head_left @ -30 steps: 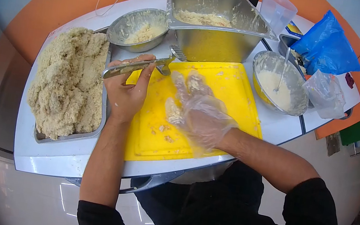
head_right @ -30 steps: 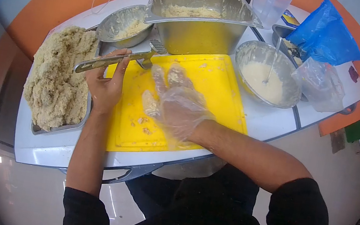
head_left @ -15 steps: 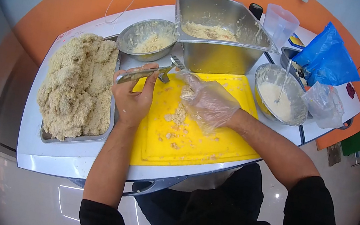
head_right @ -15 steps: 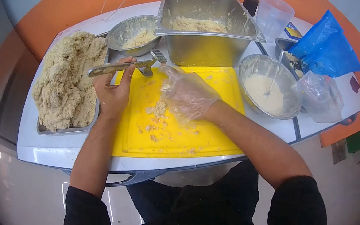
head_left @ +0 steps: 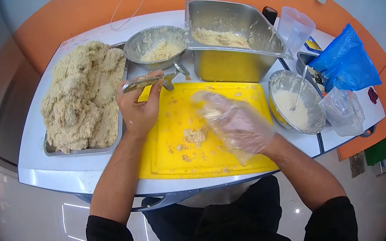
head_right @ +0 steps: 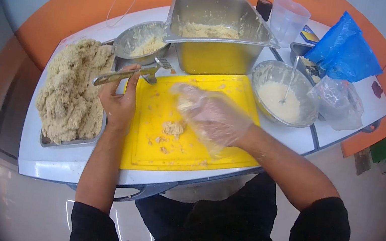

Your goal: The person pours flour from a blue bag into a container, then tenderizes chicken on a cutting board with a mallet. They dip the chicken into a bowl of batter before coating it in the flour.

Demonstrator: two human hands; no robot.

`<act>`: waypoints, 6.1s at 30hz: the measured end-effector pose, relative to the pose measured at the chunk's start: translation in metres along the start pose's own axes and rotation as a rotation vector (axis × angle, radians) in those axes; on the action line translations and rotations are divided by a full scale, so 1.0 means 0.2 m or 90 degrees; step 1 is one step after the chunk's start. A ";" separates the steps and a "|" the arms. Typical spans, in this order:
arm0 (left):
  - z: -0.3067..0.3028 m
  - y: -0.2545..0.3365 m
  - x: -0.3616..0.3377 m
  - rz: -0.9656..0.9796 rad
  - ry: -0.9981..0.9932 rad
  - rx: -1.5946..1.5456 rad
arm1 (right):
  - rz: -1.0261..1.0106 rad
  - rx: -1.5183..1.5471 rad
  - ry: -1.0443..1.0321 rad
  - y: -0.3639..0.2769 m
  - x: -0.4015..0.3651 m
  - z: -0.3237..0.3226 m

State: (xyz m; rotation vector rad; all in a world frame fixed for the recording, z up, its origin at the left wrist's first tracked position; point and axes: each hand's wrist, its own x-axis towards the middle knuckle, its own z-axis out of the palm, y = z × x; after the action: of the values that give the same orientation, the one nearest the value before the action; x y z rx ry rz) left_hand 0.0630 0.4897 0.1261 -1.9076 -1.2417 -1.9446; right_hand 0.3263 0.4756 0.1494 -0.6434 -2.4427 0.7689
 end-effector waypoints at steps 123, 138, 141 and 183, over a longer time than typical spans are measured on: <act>-0.07 0.03 0.02 -0.020 0.061 0.047 | 0.520 -0.273 0.032 0.20 0.96 0.11; -0.08 0.04 0.02 -0.011 0.046 0.073 | 0.270 0.051 -0.119 0.12 0.45 -0.18; -0.07 0.03 0.01 -0.039 0.048 0.055 | 0.344 0.003 -0.082 -0.03 0.39 -0.18; 0.00 -0.05 -0.02 -0.099 0.075 -0.044 | -0.104 -0.346 -0.056 -0.12 0.07 0.22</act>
State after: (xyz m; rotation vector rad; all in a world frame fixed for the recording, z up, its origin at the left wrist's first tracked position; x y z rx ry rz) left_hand 0.0572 0.4944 0.1171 -1.7442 -1.3426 -2.1688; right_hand 0.2839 0.4493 0.1374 -0.5969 -2.7591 0.0582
